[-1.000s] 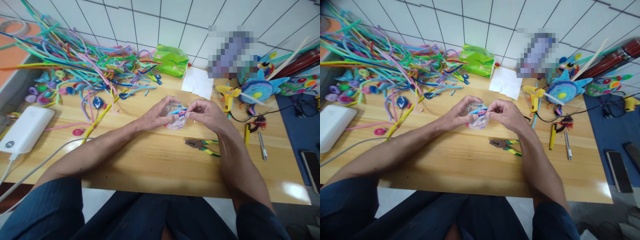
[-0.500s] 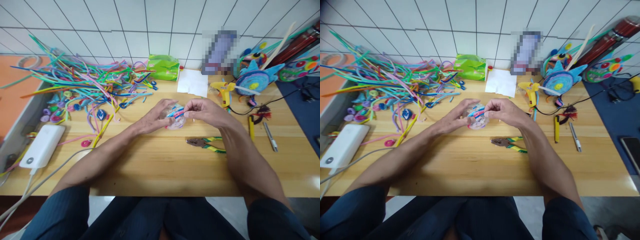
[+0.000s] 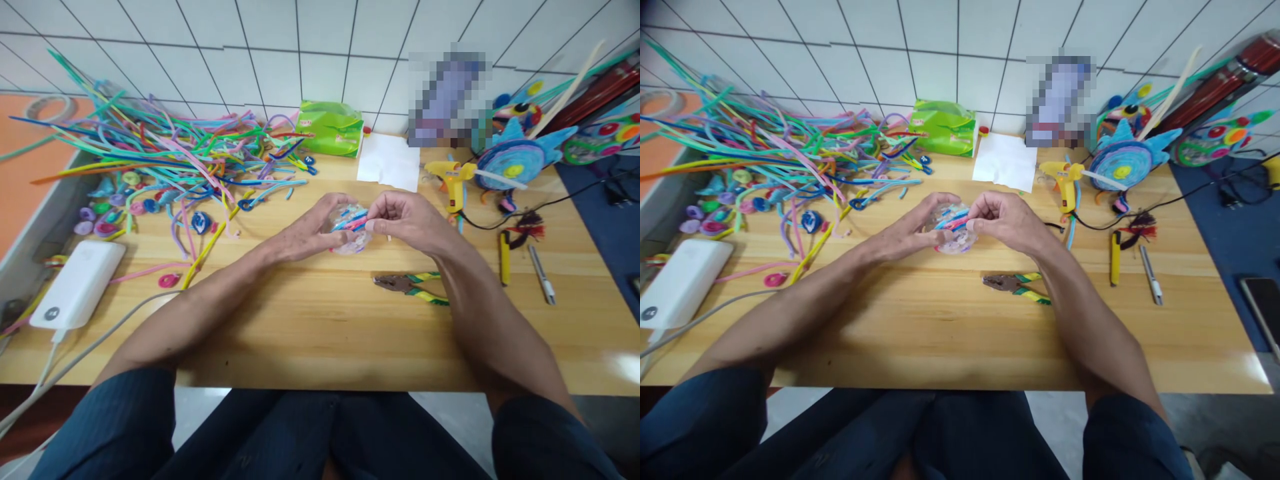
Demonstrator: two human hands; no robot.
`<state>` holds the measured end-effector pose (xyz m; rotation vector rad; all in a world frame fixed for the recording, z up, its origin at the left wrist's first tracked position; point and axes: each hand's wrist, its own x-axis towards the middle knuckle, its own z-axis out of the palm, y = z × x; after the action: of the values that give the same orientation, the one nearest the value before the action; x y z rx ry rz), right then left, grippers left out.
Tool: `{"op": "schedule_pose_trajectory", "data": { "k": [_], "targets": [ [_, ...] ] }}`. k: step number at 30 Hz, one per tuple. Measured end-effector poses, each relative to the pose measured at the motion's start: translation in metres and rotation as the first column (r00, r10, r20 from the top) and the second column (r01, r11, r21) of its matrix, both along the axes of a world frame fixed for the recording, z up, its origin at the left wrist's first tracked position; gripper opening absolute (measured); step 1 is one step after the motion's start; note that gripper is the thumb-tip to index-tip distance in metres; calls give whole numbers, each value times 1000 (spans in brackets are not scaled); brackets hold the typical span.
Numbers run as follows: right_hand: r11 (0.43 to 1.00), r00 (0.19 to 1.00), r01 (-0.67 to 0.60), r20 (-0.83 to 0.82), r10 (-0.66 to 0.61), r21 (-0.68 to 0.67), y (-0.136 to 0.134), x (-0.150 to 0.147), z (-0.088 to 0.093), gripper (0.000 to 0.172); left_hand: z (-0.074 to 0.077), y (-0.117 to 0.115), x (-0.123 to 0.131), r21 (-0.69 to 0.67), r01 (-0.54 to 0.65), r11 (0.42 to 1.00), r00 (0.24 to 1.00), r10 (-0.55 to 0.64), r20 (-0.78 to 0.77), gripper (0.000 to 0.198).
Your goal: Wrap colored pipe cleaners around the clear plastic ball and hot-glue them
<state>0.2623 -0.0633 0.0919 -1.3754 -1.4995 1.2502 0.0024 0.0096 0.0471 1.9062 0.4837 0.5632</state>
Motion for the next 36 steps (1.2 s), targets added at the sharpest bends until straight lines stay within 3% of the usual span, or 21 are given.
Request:
{"op": "schedule_pose_trajectory", "data": {
  "k": [6,12,18,24,30,36],
  "targets": [
    [1000,1000,10,10,-10,-2,-1,0,1,37,1,1,1,10,0,1000,1000,0,11,71],
    [1000,999,27,18,-27,-9,-1,0,2,32,-1,8,-3,-50,74,996,997,-74,15,66],
    [1000,999,26,22,-26,-8,0,0,3,32,3,21,-6,-19,159,987,986,-160,-37,88],
    [1000,999,31,34,-31,-1,-1,-2,4,36,10,26,-8,-129,229,965,972,-233,-19,85],
    [1000,999,20,42,-20,6,-7,-14,6,40,12,9,-2,-116,55,992,998,-60,-36,70],
    [998,999,26,46,-29,58,-8,-12,7,35,5,1,4,-87,-27,996,1000,27,-3,65]
  ]
}}
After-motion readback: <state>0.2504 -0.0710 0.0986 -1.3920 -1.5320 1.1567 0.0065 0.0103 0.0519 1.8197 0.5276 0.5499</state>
